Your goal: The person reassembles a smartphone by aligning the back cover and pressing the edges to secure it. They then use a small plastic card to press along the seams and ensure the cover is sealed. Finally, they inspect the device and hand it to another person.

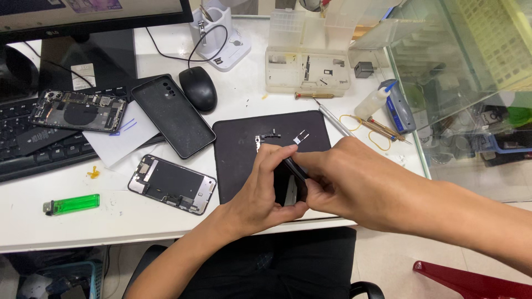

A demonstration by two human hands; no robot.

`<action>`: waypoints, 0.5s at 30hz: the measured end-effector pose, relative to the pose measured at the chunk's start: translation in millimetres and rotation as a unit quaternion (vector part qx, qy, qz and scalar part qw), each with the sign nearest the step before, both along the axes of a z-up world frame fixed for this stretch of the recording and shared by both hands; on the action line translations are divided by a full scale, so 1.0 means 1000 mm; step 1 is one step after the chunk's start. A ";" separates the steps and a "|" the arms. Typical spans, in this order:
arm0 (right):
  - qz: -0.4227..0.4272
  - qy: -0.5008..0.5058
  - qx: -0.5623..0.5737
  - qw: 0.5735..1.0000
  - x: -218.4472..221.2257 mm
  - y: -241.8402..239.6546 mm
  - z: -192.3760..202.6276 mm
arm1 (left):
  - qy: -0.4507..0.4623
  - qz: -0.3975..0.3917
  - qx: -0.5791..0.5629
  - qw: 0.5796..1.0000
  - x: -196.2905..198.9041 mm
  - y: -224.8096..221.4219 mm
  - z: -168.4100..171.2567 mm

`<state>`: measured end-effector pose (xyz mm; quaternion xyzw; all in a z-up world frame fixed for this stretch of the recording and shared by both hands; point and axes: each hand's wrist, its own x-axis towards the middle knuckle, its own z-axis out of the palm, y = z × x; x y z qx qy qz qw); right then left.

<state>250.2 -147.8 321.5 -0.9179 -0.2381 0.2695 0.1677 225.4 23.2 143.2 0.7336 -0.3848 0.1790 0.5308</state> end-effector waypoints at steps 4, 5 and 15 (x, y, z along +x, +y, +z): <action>0.028 0.004 0.021 0.999 0.004 0.005 0.002 | 0.013 0.002 -0.002 1.000 0.001 0.000 -0.001; 0.021 -0.009 0.030 0.999 0.005 0.007 0.002 | 0.008 0.011 0.001 1.000 0.001 -0.001 -0.001; 0.043 -0.044 0.010 0.998 0.020 0.000 0.002 | 0.131 0.033 0.062 0.989 -0.005 -0.006 0.003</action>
